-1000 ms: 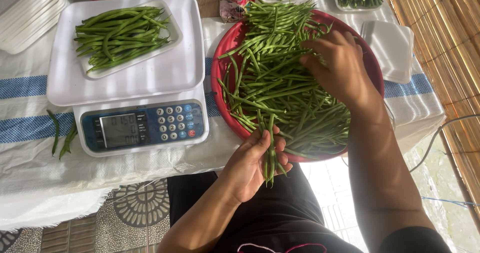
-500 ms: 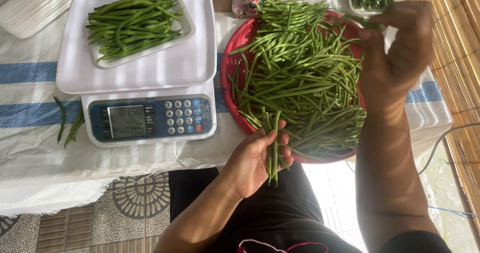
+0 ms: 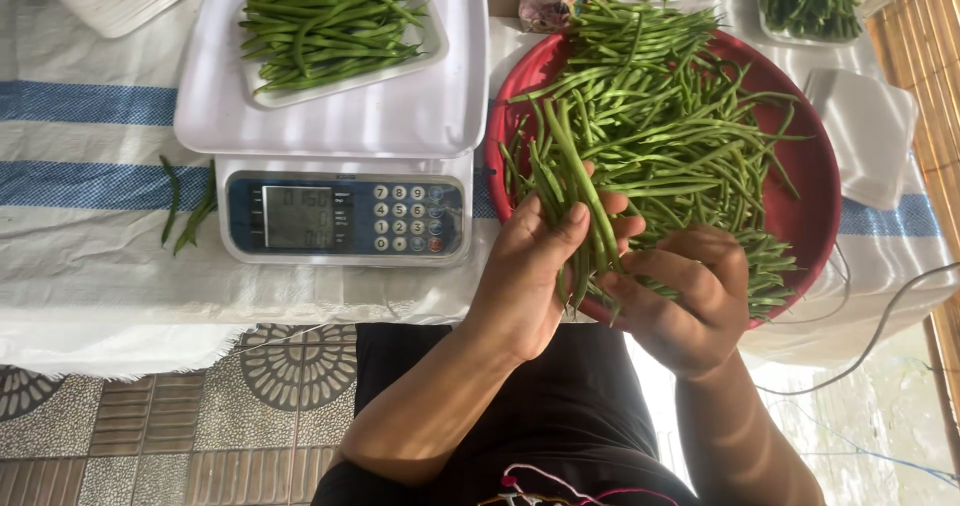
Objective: Trimming the ends of green beans and weighing them on a digital scale
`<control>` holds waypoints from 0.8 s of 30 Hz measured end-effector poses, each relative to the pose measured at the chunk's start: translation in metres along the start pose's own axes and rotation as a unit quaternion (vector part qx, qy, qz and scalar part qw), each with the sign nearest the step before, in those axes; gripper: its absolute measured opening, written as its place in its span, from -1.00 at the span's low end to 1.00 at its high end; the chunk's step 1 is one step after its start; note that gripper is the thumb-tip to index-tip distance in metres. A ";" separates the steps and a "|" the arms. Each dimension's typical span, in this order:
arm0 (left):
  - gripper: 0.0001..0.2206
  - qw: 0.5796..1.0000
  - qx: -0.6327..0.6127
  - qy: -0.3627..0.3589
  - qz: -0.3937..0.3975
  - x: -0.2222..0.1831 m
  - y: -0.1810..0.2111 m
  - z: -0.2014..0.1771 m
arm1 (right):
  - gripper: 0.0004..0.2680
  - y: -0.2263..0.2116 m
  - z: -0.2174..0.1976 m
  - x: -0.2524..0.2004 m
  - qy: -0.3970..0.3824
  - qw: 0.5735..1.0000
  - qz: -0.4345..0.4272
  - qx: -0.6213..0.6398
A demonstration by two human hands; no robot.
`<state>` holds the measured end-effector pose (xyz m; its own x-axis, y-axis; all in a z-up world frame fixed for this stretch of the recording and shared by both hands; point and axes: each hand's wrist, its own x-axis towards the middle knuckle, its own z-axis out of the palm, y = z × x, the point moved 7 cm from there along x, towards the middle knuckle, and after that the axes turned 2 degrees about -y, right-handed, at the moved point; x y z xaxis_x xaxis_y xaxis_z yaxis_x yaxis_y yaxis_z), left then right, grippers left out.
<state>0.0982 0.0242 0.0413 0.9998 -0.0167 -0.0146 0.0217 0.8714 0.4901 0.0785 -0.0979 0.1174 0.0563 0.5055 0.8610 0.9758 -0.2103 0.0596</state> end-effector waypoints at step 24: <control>-0.84 0.929 0.367 -0.009 0.048 -0.019 -0.020 -0.001 | -0.90 0.049 0.020 -0.013 0.043 0.775 0.549 0.310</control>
<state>0.0790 0.0079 0.0310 0.9970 0.0292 0.0717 -0.0772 0.2993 0.9510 0.1301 -0.0986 0.0989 0.9364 0.2433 0.2530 0.2650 -0.0175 -0.9641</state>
